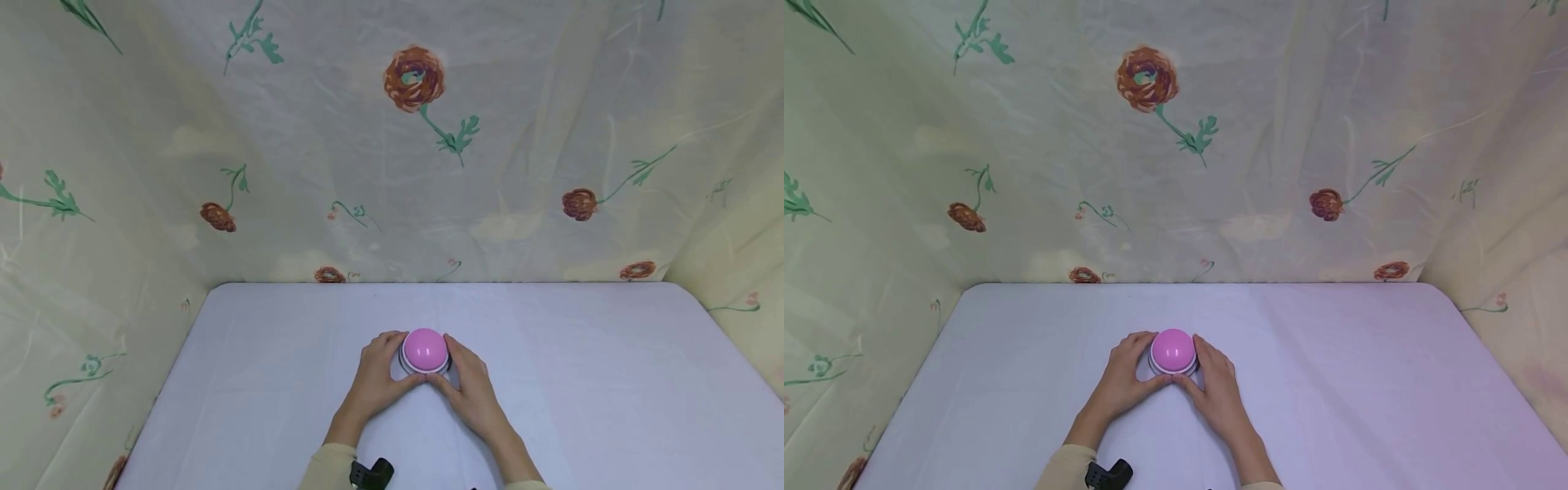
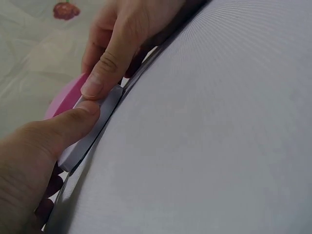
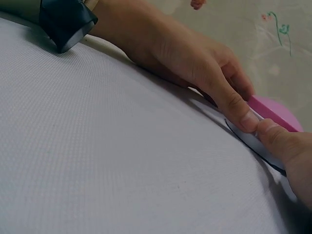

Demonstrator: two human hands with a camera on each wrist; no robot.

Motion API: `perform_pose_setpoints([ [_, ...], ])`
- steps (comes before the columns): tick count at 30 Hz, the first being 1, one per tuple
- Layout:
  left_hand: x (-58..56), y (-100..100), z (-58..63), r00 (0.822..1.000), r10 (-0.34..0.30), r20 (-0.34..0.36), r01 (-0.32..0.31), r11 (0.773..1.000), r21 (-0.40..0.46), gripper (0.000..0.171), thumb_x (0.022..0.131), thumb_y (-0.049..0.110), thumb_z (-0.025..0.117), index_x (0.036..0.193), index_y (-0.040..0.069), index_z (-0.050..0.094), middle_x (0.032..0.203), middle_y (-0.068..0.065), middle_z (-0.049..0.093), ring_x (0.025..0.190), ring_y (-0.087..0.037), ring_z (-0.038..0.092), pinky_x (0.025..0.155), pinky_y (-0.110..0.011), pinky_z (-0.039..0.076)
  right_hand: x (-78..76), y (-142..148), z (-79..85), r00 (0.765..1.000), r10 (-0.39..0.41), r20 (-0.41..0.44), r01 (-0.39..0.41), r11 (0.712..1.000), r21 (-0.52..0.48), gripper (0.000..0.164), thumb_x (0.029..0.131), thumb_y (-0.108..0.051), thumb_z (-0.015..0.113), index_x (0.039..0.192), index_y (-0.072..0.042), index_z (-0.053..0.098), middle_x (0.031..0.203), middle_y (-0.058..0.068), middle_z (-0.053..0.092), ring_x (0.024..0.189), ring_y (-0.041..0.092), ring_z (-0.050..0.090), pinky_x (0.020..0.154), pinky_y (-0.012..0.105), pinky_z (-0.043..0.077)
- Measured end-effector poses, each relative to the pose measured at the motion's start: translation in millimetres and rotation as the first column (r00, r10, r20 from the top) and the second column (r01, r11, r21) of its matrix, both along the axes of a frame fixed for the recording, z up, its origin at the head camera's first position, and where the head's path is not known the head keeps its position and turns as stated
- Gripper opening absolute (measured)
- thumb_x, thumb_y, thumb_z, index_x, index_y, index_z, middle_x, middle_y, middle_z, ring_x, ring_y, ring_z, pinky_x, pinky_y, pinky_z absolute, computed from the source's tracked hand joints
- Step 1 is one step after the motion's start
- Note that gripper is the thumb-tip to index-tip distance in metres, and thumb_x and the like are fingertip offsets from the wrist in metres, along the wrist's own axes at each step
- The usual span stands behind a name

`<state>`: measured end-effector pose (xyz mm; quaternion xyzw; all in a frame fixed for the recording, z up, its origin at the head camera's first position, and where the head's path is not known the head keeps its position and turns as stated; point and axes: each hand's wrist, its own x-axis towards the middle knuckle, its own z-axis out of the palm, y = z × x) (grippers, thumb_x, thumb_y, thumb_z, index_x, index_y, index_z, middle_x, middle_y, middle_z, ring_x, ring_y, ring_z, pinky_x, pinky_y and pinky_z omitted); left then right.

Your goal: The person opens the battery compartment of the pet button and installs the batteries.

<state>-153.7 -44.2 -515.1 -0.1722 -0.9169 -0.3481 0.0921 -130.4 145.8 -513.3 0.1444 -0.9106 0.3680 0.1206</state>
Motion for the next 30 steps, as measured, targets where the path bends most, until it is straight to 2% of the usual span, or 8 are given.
perform_pose_setpoints([
  [9, -0.6, -0.8, -0.3, 1.000, 0.002, 0.014, -0.002, 0.999, -0.033, 0.075, 0.076, 0.055, 0.071, 0.134, 0.012, 0.052, 0.130, -0.004, 0.054, 0.122, -0.020, 0.049, 0.105, -0.044, 0.037, -0.5, -1.8, 0.5, 1.000, -0.006, 0.012, 0.006, 1.000, 0.002, 0.074, 0.083, -0.028, 0.072, 0.142, -0.001, 0.038, 0.142, 0.019, 0.045, 0.132, 0.037, 0.041, 0.110, 0.057, 0.026],
  [17, 1.0, -1.2, 1.6, 0.999, -0.002, 0.040, 0.003, 1.000, -0.027, 0.078, 0.077, 0.057, 0.069, 0.137, 0.011, 0.048, 0.135, -0.006, 0.051, 0.125, -0.023, 0.047, 0.106, -0.047, 0.035, -1.3, -1.6, 0.0, 1.000, -0.008, 0.028, 0.008, 1.000, -0.001, 0.076, 0.083, -0.031, 0.071, 0.144, -0.002, 0.036, 0.143, 0.019, 0.044, 0.132, 0.037, 0.040, 0.110, 0.057, 0.026],
  [25, 5.4, -4.8, 3.3, 0.992, -0.032, 0.125, 0.037, 0.999, -0.039, 0.089, 0.080, 0.061, 0.063, 0.149, 0.016, 0.029, 0.147, -0.007, 0.040, 0.135, -0.026, 0.039, 0.108, -0.049, 0.036, 2.6, -0.1, -1.5, 0.999, 0.001, 0.032, -0.001, 1.000, -0.013, 0.078, 0.083, -0.032, 0.071, 0.144, -0.002, 0.034, 0.144, 0.019, 0.043, 0.133, 0.037, 0.039, 0.110, 0.058, 0.025],
  [30, 8.4, -12.8, 1.3, 0.995, -0.033, 0.093, 0.035, 0.999, -0.025, 0.087, 0.081, 0.055, 0.065, 0.149, 0.014, 0.029, 0.150, -0.007, 0.036, 0.139, -0.026, 0.034, 0.112, -0.049, 0.032, 5.6, 2.0, -1.7, 0.997, 0.022, 0.069, -0.020, 0.999, -0.027, 0.079, 0.084, -0.032, 0.071, 0.146, -0.003, 0.032, 0.146, 0.018, 0.040, 0.135, 0.037, 0.037, 0.109, 0.059, 0.027],
])
